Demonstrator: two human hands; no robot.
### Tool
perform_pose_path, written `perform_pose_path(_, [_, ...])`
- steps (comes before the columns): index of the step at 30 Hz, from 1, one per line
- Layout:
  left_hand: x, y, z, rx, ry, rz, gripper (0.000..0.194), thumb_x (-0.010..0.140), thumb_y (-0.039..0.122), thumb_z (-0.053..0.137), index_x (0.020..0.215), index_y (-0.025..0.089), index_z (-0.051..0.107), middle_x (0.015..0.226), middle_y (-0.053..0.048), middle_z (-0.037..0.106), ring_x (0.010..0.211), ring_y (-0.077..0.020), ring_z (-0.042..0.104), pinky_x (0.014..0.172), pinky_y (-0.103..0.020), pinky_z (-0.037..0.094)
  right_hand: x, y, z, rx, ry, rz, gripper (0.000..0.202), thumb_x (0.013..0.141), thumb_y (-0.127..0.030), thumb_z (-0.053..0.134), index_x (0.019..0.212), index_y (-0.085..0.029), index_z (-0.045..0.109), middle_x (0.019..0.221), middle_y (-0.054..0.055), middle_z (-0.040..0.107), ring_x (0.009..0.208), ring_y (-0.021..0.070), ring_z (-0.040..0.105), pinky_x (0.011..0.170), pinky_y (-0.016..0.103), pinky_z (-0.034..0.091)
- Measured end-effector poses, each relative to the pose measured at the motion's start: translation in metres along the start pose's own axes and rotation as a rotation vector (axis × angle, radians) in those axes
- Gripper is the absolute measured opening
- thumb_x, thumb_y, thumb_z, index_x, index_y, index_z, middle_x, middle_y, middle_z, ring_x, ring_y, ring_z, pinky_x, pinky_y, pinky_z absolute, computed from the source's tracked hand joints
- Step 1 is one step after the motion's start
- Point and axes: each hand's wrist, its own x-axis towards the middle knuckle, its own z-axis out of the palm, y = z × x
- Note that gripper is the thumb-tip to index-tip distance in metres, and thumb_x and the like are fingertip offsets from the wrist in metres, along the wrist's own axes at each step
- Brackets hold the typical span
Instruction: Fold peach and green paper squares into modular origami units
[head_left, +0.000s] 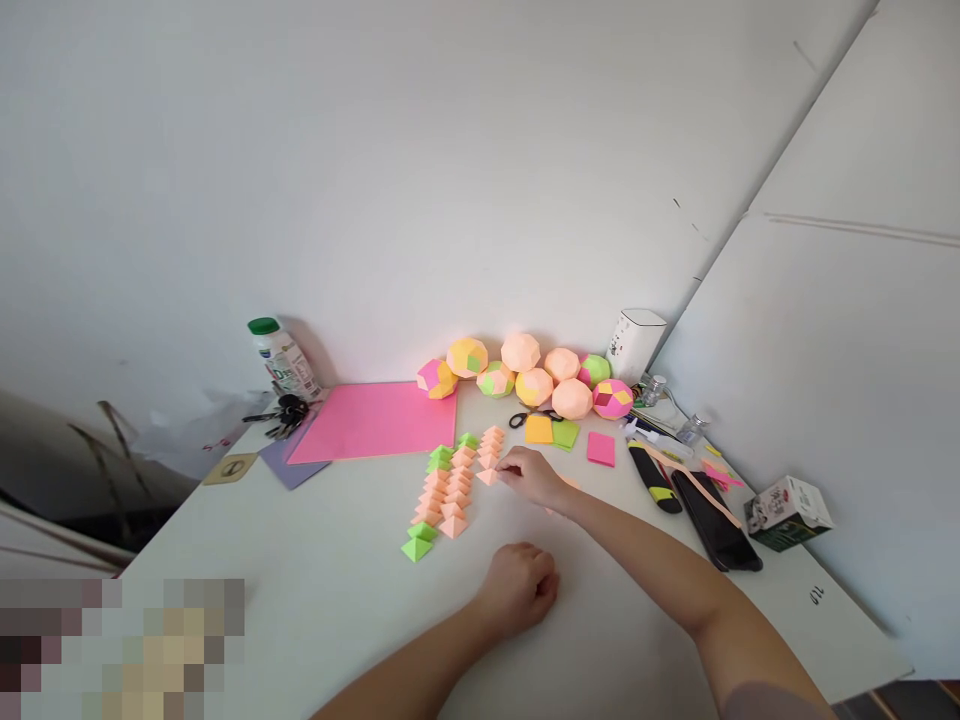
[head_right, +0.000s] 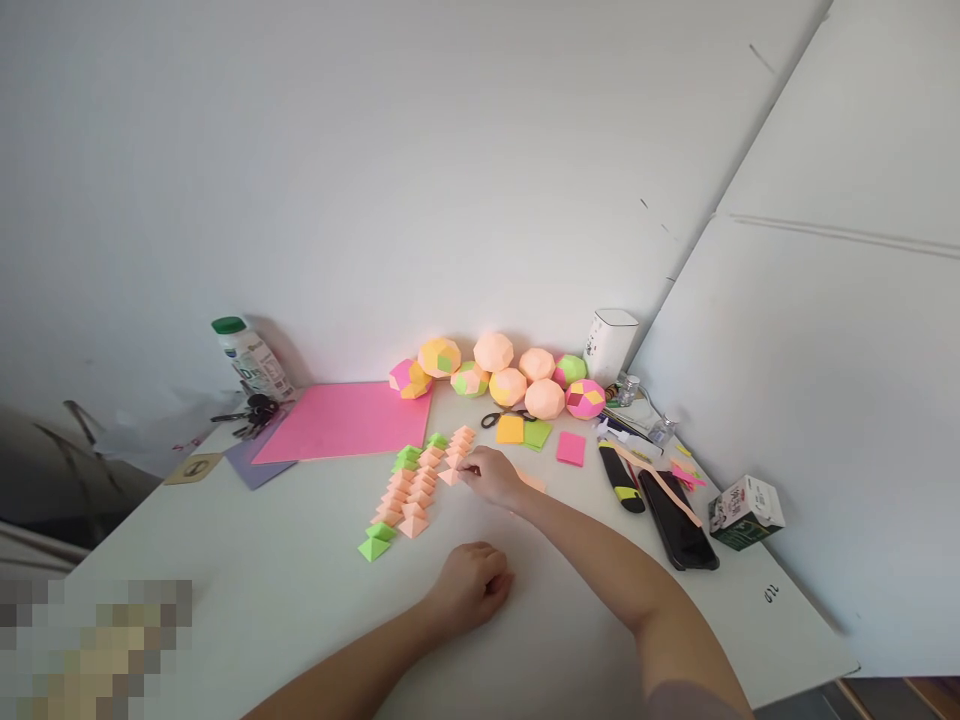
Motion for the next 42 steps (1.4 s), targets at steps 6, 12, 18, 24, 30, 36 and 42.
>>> perform_pose_path(6, [-0.001, 0.001, 0.003, 0.052, -0.024, 0.011, 0.015, 0.072, 0.015, 0.05, 0.058, 0.018, 0.046, 0.058, -0.001, 0.056, 0.054, -0.0127, 0.046, 0.052, -0.027, 0.026, 0.02, 0.021, 0.017, -0.076, 0.02, 0.064, 0.016, 0.074, -0.01, 0.057, 0.065, -0.017, 0.067, 0.071, 0.003, 0.059, 0.066, 0.0161, 0.055, 0.064, 0.027, 0.041])
perform_pose_path(12, [-0.002, 0.001, 0.005, 0.087, -0.051, 0.01, 0.014, 0.074, 0.016, 0.049, 0.06, 0.018, 0.047, 0.061, -0.002, 0.059, 0.056, -0.0141, 0.048, 0.052, -0.027, 0.024, 0.021, 0.026, 0.018, -0.081, 0.057, 0.065, 0.014, 0.075, -0.01, 0.055, 0.074, -0.017, 0.067, 0.076, 0.003, 0.063, 0.067, 0.0154, 0.057, 0.064, 0.027, 0.044])
perform_pose_path(18, [-0.001, 0.002, 0.002, 0.09, -0.072, -0.001, 0.015, 0.075, 0.016, 0.049, 0.06, 0.017, 0.047, 0.062, -0.003, 0.059, 0.056, -0.0139, 0.047, 0.051, -0.027, 0.022, -0.019, 0.025, -0.019, -0.103, 0.117, 0.039, 0.014, 0.079, -0.016, 0.053, 0.086, -0.016, 0.065, 0.09, 0.009, 0.063, 0.084, 0.0204, 0.059, 0.076, 0.035, 0.049])
perform_pose_path(24, [-0.002, 0.005, -0.004, 0.072, -0.069, -0.005, 0.017, 0.077, 0.017, 0.048, 0.06, 0.018, 0.046, 0.062, -0.002, 0.058, 0.059, -0.0147, 0.048, 0.052, -0.027, 0.021, -0.08, 0.035, -0.029, -0.397, 0.027, -0.036, 0.056, 0.073, -0.028, 0.063, 0.125, -0.011, 0.049, 0.131, 0.019, 0.045, 0.123, 0.0326, 0.04, 0.102, 0.049, 0.037])
perform_pose_path(30, [-0.002, 0.003, -0.003, 0.061, -0.067, -0.004, 0.018, 0.077, 0.017, 0.048, 0.059, 0.017, 0.044, 0.06, -0.001, 0.057, 0.058, -0.0141, 0.047, 0.051, -0.027, 0.021, -0.091, 0.043, -0.016, -0.462, 0.12, -0.119, 0.037, 0.083, -0.029, 0.055, 0.115, -0.01, 0.056, 0.124, 0.02, 0.053, 0.122, 0.0312, 0.044, 0.101, 0.05, 0.039])
perform_pose_path(36, [-0.003, 0.001, 0.0, 0.007, -0.004, -0.014, 0.02, 0.075, 0.015, 0.048, 0.057, 0.017, 0.04, 0.057, 0.0, 0.053, 0.056, -0.0127, 0.045, 0.051, -0.026, 0.021, -0.089, 0.043, -0.017, -0.408, 0.203, -0.272, 0.019, 0.089, -0.024, 0.048, 0.096, -0.016, 0.065, 0.112, 0.012, 0.062, 0.116, 0.0257, 0.05, 0.096, 0.046, 0.045])
perform_pose_path(42, [-0.003, 0.003, -0.005, -0.365, 0.104, -0.127, 0.014, 0.075, 0.02, 0.052, 0.063, 0.018, 0.045, 0.067, 0.0, 0.054, 0.054, -0.0095, 0.044, 0.052, -0.023, 0.031, -0.089, 0.035, -0.022, -0.231, 0.393, -0.251, 0.018, 0.089, -0.018, 0.047, 0.087, -0.018, 0.064, 0.086, 0.008, 0.068, 0.093, 0.0226, 0.059, 0.084, 0.04, 0.05])
